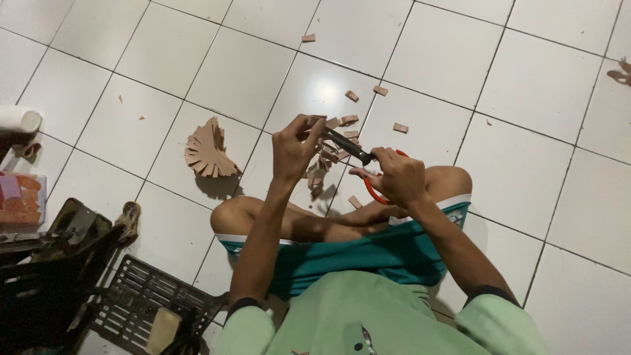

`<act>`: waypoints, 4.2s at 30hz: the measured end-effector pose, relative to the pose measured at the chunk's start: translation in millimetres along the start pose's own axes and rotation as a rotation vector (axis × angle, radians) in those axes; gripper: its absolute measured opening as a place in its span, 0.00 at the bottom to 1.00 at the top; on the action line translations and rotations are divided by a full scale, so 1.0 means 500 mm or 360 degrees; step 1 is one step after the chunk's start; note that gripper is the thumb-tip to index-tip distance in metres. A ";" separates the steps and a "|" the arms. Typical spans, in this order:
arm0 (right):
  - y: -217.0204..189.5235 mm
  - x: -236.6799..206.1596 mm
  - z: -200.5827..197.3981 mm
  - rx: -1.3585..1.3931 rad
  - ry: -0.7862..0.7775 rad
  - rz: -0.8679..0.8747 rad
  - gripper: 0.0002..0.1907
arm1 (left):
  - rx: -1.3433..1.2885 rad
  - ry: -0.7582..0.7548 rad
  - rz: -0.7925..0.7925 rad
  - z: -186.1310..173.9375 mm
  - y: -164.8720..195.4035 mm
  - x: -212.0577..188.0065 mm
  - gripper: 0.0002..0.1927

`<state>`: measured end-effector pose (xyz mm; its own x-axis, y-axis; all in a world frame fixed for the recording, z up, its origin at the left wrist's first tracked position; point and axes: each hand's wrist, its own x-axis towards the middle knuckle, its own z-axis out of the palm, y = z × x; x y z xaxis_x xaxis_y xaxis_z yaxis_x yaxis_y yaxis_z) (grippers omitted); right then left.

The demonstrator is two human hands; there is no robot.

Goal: The person sits on the floor and uses scissors to cut a stack of star-shaped leather pieces into smaller rectangular strips. The person gathers the cut pieces and places them in a pile on the floor.

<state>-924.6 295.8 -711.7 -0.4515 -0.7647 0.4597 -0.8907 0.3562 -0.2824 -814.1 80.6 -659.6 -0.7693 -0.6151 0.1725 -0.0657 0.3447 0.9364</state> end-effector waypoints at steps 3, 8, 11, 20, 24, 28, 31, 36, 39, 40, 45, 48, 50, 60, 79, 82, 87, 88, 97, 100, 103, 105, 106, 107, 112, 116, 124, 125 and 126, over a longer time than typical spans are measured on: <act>0.002 -0.005 0.005 -0.0055 -0.0019 -0.0010 0.29 | 0.0084 -0.0060 0.0033 -0.005 0.004 0.003 0.12; 0.003 -0.008 0.000 -0.0038 0.0083 -0.0012 0.29 | -0.0048 -0.0054 -0.0143 -0.007 0.011 0.005 0.13; 0.006 -0.005 -0.001 -0.0009 0.0070 -0.0048 0.29 | -0.0032 -0.0098 -0.0160 -0.005 0.012 0.001 0.13; 0.018 -0.013 0.023 0.0296 -0.0185 0.0075 0.27 | -0.0021 -0.0223 -0.0200 0.001 -0.045 0.008 0.37; 0.017 -0.008 0.013 0.0352 -0.0115 0.0092 0.27 | -0.0314 -0.0122 -0.0248 0.001 -0.053 0.011 0.22; 0.006 0.000 -0.009 0.0307 -0.0058 0.0047 0.30 | -0.0496 0.0131 -0.0399 0.001 -0.038 0.012 0.14; -0.006 0.009 -0.014 0.0208 -0.0060 0.0062 0.31 | -0.0579 0.0128 -0.0287 0.009 -0.026 0.012 0.14; 0.000 0.020 -0.008 0.0364 -0.0324 0.0204 0.32 | -0.0526 -0.0060 -0.0255 0.009 -0.032 0.010 0.16; 0.011 0.012 -0.001 0.0722 -0.0462 0.0388 0.31 | -0.0617 -0.0221 -0.0309 0.005 -0.047 0.006 0.22; 0.012 0.008 0.002 0.0839 -0.0456 0.0445 0.30 | -0.0621 -0.0256 -0.0289 0.005 -0.052 0.005 0.25; 0.008 -0.003 0.018 0.1229 -0.0366 0.0527 0.27 | -0.0642 -0.0288 -0.0421 0.020 -0.069 -0.005 0.19; 0.000 0.001 0.014 0.1076 -0.0354 0.0604 0.28 | -0.0869 -0.0240 -0.0354 0.021 -0.064 -0.003 0.16; -0.002 0.005 0.002 0.0822 -0.0218 0.0464 0.30 | -0.1006 -0.0187 -0.0252 0.014 -0.054 0.002 0.16; -0.018 0.019 -0.019 0.0575 -0.0210 0.0253 0.27 | -0.0630 -0.0235 -0.0311 -0.007 -0.022 0.019 0.20; 0.005 0.009 0.006 0.1270 -0.0437 0.0605 0.17 | -0.0985 -0.0243 -0.0334 0.000 -0.040 0.004 0.12; 0.005 0.008 0.011 0.1136 -0.0369 0.0500 0.18 | -0.0999 -0.0244 -0.0309 -0.001 -0.038 0.003 0.12; -0.001 0.009 -0.003 0.1003 -0.0255 0.0441 0.22 | -0.1044 -0.0155 -0.0332 -0.011 -0.011 0.008 0.12; -0.001 0.011 -0.009 0.0909 -0.0275 0.0419 0.24 | -0.1008 -0.0110 -0.0336 -0.016 -0.003 0.009 0.13; -0.015 0.020 -0.017 0.0395 -0.0181 0.0075 0.31 | -0.0605 -0.0121 -0.0275 -0.044 0.048 0.018 0.19; -0.018 0.016 -0.011 0.0333 -0.0144 0.0054 0.31 | -0.0630 -0.0014 -0.0274 -0.043 0.054 0.016 0.19; -0.021 0.015 -0.010 0.0317 -0.0142 0.0065 0.30 | -0.0606 0.0001 -0.0213 -0.040 0.058 0.013 0.19; -0.024 0.016 -0.010 0.0318 -0.0122 0.0048 0.29 | -0.0602 0.0003 -0.0235 -0.038 0.056 0.012 0.19; -0.025 0.017 -0.010 0.0319 -0.0097 0.0020 0.29 | -0.0600 0.0004 -0.0242 -0.038 0.053 0.012 0.19; -0.026 0.018 -0.010 0.0319 -0.0076 -0.0004 0.28 | -0.0608 -0.0014 -0.0245 -0.037 0.048 0.013 0.20; -0.028 0.017 -0.006 0.0469 -0.0042 0.0056 0.25 | -0.0706 -0.0090 -0.0299 -0.021 0.002 0.005 0.23; -0.027 0.012 -0.002 0.0595 -0.0103 0.0155 0.25 | -0.0713 -0.0039 -0.0186 0.000 -0.037 -0.011 0.18; -0.018 0.019 -0.018 0.0142 0.0069 -0.0003 0.28 | -0.0745 0.0159 -0.0017 -0.014 -0.002 0.004 0.10; -0.016 0.021 -0.018 0.0074 0.0103 -0.0038 0.29 | -0.0694 0.0150 -0.0013 -0.014 0.007 0.005 0.10; -0.013 0.023 -0.018 0.0045 0.0115 -0.0055 0.28 | -0.0643 0.0144 -0.0007 -0.014 0.016 0.006 0.09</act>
<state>-924.4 289.5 -697.2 -0.4240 -0.7354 0.5287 -0.9045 0.3143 -0.2883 -812.5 76.8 -649.6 -0.7096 -0.6818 0.1778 0.2000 0.0470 0.9787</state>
